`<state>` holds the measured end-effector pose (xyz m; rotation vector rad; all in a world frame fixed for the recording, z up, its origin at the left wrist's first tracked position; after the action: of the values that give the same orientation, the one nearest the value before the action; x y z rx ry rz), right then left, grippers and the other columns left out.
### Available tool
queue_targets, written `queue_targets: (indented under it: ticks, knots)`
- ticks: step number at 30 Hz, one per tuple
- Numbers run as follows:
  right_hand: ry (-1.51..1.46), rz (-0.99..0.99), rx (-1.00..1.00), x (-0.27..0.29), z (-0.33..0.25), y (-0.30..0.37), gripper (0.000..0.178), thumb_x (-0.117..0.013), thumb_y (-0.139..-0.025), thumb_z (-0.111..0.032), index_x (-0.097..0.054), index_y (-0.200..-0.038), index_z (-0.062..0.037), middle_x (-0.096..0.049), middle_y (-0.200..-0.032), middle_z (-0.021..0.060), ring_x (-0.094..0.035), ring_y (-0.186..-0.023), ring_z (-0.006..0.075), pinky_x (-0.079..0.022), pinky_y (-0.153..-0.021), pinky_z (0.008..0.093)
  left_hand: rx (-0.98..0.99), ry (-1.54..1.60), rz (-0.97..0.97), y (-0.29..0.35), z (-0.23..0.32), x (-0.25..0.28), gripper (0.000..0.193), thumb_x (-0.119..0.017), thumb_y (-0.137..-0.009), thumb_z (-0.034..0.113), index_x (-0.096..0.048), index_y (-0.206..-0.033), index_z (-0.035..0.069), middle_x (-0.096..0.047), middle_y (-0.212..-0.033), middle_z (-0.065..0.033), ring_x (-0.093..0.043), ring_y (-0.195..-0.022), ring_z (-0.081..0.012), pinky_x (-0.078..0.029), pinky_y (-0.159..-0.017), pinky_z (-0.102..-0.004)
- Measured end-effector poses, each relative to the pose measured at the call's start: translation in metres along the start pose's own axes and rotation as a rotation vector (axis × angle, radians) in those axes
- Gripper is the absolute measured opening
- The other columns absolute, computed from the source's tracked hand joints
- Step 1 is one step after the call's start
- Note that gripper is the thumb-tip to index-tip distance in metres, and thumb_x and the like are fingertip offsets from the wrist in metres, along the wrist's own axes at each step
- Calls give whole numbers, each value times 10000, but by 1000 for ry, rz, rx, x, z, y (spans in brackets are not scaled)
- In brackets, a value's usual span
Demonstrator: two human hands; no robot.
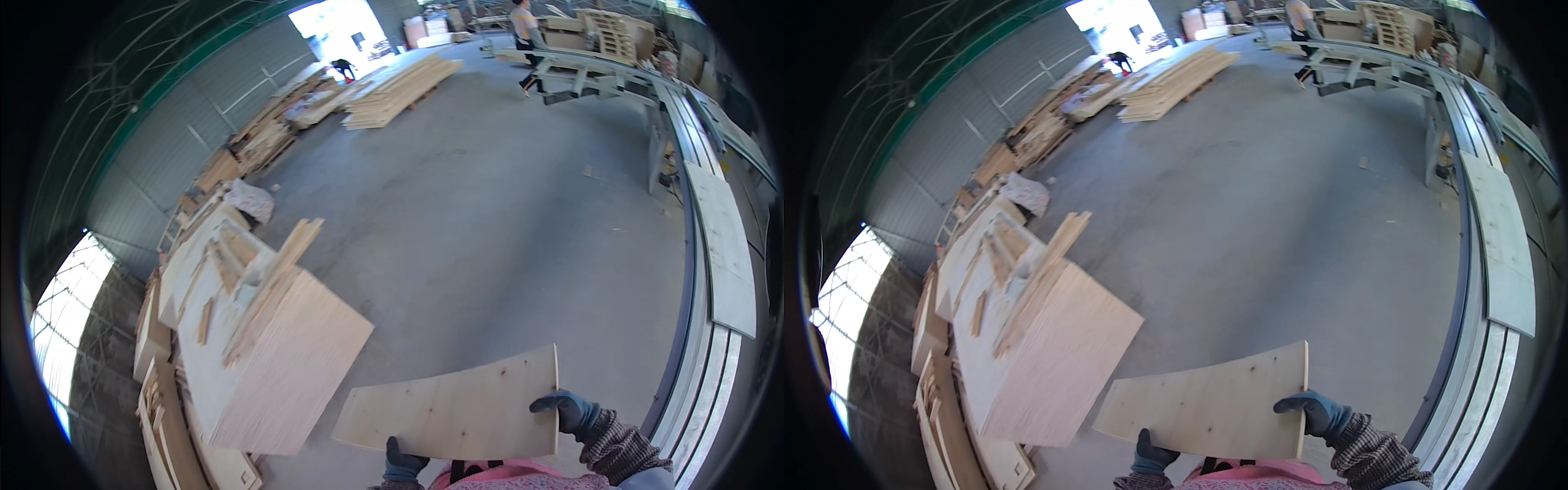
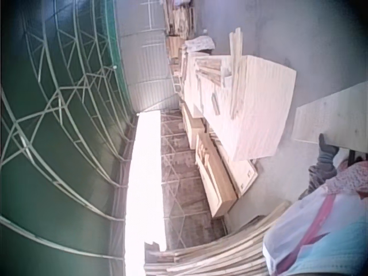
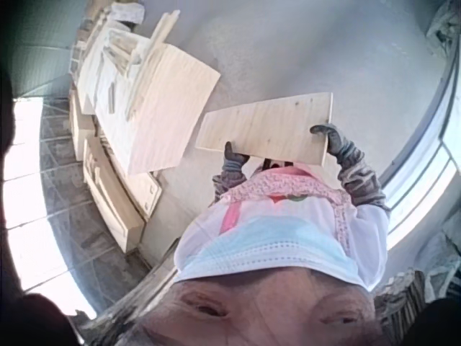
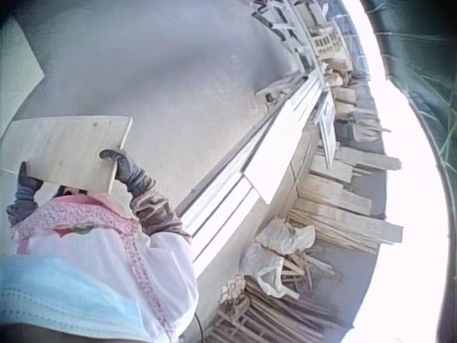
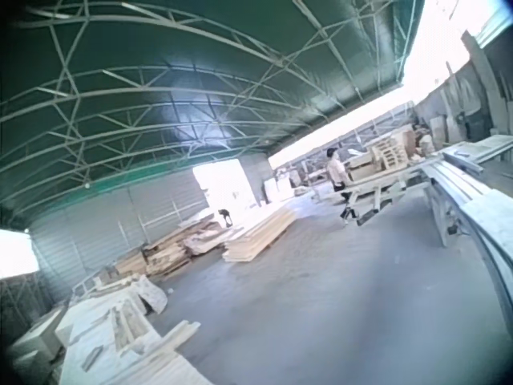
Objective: The person selects a wooden plank from a stack, carries it to a table saw, and cuts it using the machine. The person then removes the cut piece and places it aside.
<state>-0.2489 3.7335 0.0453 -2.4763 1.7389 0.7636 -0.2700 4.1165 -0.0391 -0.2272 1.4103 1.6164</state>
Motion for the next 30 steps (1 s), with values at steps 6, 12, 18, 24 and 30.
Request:
queue_targets:
  ticks: [6,12,18,24,30]
  knots:
    - [-248,217,2,84,-61,-68,204,-603,-777,17,-611,-980,-5,-602,-1026,88,-584,-963,186,-500,-861,343,145,-4,13,-140,5,-163,591,-491,-828,344,-358,-1337,75,-399,-1364,-137,-374,-1249,-350,-264,-1053,-532]
    - [-755,695,-78,123,-151,-55,116,-595,-746,-32,-613,-848,21,-622,-870,105,-609,-879,221,-496,-861,387,444,-252,-263,-251,-36,-319,526,-489,-857,201,-352,-1324,-1,-408,-1351,-168,-376,-1254,-338,-266,-1076,-477]
    - [-870,1047,176,127,-197,-54,136,-543,-730,-47,-605,-822,32,-625,-850,131,-619,-839,262,-499,-851,404,668,-451,-281,-314,-65,-458,482,-488,-892,183,-360,-1310,-21,-423,-1339,-172,-402,-1241,-322,-280,-1076,-453]
    - [-893,1070,239,248,-218,-75,121,-564,-702,-49,-598,-793,23,-618,-828,120,-608,-800,259,-506,-831,409,666,-485,-365,-376,-111,-532,510,-520,-873,179,-354,-1324,8,-420,-1347,-153,-395,-1245,-322,-281,-1073,-460]
    - [-452,927,274,353,-298,-115,128,-593,-748,-19,-622,-853,47,-636,-847,103,-623,-842,205,-516,-817,333,593,-431,-228,-426,-140,-628,480,-488,-865,175,-380,-1307,22,-425,-1341,-152,-406,-1232,-328,-284,-1066,-476]
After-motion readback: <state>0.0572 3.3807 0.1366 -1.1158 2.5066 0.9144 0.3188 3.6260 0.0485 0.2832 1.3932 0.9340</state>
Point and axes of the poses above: each hand's wrist, its own y-axis away from the middle knuckle, its own x-axis out of the back of the hand, z = x × y, the point moved 3 cm from there along -y, towards the middle knuckle
